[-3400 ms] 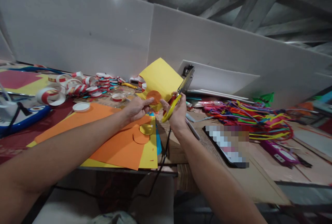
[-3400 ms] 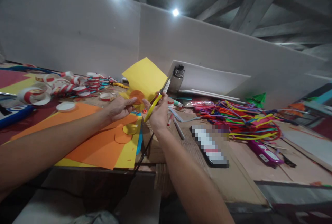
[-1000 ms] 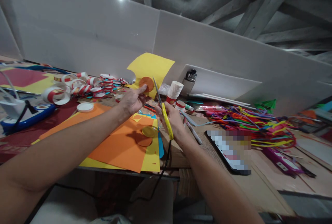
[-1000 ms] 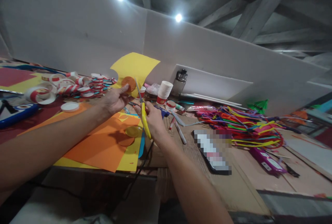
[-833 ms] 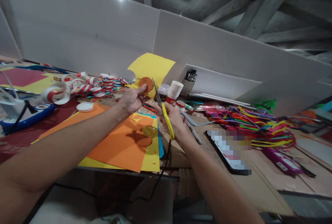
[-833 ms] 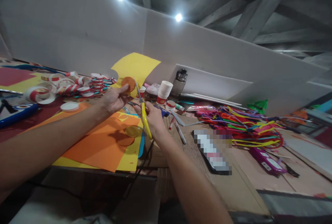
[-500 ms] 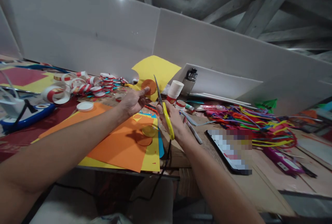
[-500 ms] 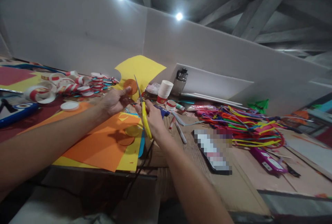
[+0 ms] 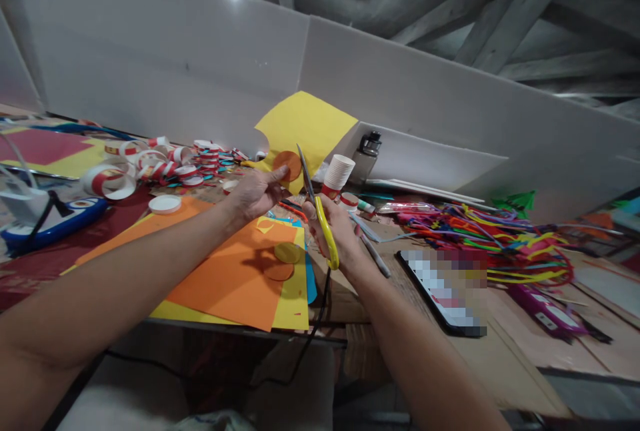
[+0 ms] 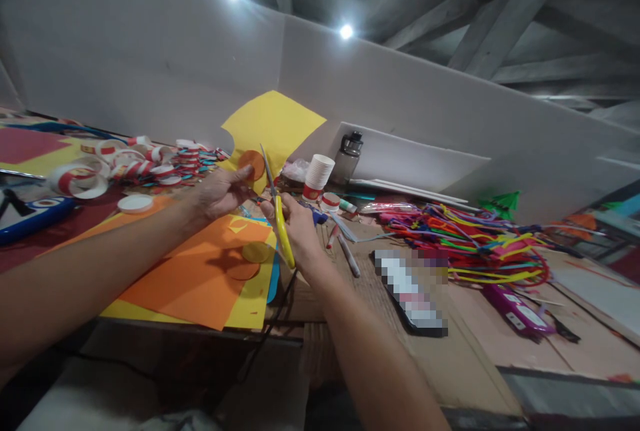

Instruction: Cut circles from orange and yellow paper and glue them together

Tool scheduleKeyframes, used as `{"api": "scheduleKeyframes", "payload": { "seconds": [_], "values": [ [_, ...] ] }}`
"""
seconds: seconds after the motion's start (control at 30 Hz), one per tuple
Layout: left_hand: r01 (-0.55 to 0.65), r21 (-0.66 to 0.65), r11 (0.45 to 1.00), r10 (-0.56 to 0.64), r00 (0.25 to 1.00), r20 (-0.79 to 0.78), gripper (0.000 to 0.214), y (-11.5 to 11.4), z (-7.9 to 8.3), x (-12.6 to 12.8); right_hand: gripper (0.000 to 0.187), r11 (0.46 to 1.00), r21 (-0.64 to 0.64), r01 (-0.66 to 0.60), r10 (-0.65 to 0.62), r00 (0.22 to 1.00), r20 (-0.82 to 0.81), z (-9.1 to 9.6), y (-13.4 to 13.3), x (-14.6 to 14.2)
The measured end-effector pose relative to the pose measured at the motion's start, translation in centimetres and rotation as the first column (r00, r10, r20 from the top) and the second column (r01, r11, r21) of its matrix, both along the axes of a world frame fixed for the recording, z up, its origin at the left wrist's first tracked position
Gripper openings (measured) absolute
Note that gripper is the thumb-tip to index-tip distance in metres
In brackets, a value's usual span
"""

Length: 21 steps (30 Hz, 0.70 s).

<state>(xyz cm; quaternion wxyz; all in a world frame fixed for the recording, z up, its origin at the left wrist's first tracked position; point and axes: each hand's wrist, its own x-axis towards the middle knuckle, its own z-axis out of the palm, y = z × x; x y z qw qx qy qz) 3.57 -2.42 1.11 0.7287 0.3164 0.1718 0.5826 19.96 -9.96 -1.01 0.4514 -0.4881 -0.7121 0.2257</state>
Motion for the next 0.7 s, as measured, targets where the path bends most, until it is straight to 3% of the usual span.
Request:
{"api": "scheduleKeyframes", "payload": {
  "seconds": [0.47,0.7],
  "values": [
    [0.01,0.005,1.0,-0.01,0.991,-0.13,0.019,0.1,1.2,-1.8,0.046,0.999,-0.047,0.0,0.003,0.999,0.045,1.0,-0.5,0.0],
    [0.068,0.058,0.996,-0.054,0.975,-0.217,0.016,0.9,0.6,-3.3,0.047,0.998,-0.05,-0.032,0.035,0.998,0.047,1.4,-0.8,-0.1]
  ]
}}
